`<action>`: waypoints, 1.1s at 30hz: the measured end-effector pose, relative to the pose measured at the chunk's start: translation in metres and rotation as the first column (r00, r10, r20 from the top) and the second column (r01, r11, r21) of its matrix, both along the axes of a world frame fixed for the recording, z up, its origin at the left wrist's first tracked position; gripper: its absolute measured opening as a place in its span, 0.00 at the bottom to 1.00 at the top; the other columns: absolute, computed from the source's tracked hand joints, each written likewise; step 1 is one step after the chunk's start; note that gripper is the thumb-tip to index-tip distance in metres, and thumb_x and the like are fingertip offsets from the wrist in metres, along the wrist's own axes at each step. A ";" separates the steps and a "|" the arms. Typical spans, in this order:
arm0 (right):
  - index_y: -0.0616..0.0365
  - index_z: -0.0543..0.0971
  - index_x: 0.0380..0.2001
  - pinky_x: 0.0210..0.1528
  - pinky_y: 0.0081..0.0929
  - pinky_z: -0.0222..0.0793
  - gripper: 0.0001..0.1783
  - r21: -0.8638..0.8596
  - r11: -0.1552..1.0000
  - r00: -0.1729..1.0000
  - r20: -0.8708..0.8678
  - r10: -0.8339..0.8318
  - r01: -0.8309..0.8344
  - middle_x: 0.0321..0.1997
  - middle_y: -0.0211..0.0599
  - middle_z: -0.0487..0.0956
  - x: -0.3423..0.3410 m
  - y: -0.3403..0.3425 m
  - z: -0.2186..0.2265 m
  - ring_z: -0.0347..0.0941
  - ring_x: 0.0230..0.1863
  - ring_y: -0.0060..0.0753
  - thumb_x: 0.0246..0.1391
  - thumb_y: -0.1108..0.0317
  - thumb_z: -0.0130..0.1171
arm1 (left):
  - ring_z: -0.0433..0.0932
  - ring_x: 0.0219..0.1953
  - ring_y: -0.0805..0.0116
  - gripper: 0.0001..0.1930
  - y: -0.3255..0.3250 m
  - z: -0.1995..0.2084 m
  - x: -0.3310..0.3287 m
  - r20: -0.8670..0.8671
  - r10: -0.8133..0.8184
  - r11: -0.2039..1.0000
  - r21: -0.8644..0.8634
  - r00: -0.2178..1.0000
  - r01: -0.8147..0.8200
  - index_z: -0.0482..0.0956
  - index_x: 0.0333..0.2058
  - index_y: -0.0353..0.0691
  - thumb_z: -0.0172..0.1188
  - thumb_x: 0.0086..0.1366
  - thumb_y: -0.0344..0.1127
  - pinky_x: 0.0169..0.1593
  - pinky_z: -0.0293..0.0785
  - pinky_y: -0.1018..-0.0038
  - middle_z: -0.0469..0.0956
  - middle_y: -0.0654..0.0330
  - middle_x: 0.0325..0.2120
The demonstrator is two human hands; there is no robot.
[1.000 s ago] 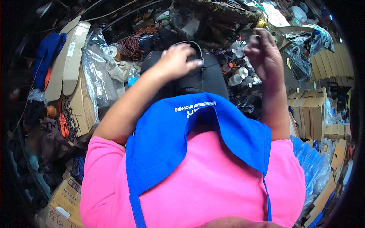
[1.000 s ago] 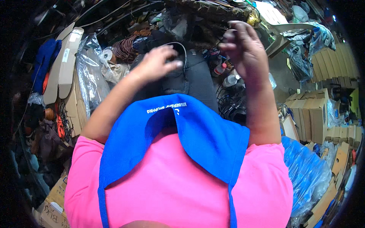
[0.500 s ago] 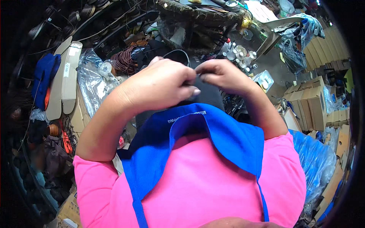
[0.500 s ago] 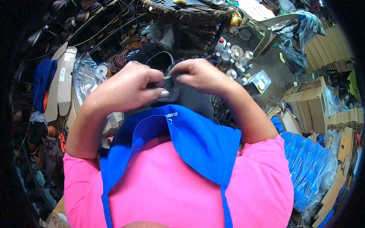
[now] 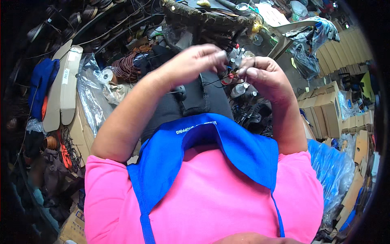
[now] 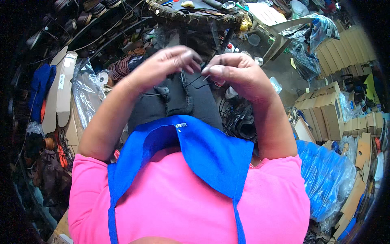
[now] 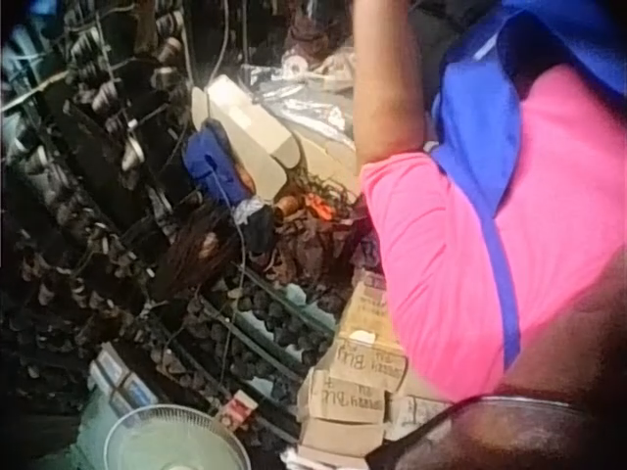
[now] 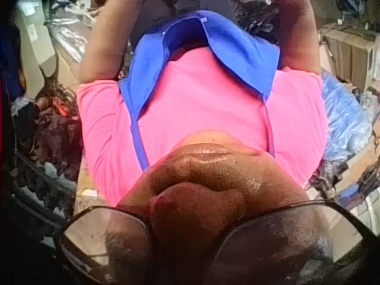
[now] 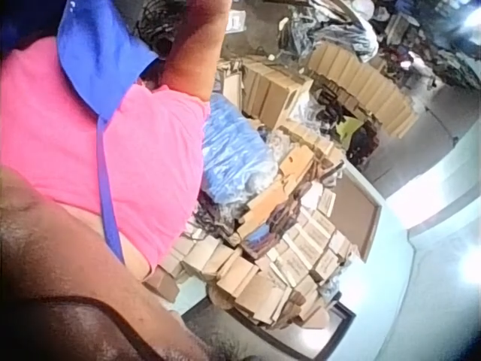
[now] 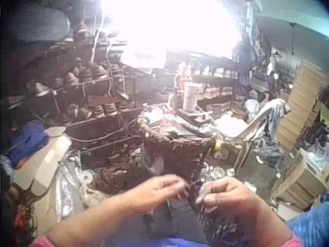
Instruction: Stitching the components of a black leather boot using thread.
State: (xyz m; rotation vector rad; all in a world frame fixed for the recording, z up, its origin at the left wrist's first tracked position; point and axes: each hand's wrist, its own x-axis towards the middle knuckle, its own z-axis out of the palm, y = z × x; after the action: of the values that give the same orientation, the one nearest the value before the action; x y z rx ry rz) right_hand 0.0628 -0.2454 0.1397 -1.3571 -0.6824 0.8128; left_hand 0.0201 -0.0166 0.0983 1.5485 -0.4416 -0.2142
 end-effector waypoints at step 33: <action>0.60 0.82 0.35 0.50 0.24 0.65 0.10 0.283 0.836 0.816 0.223 -0.533 0.469 0.41 0.40 0.78 -0.002 0.048 -0.044 0.72 0.46 0.28 0.47 0.72 0.63 | 0.75 0.40 0.63 0.07 0.032 -0.034 -0.011 -0.534 0.224 0.247 -0.778 0.815 -0.578 0.74 0.33 0.40 0.53 0.65 0.37 0.44 0.70 0.67 0.77 0.58 0.35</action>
State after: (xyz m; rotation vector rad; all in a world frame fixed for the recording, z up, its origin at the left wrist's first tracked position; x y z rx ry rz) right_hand 0.0604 -0.1976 0.0953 -1.3819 -0.5757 0.0998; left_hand 0.0093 0.0158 0.0647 0.3802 0.1670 0.2094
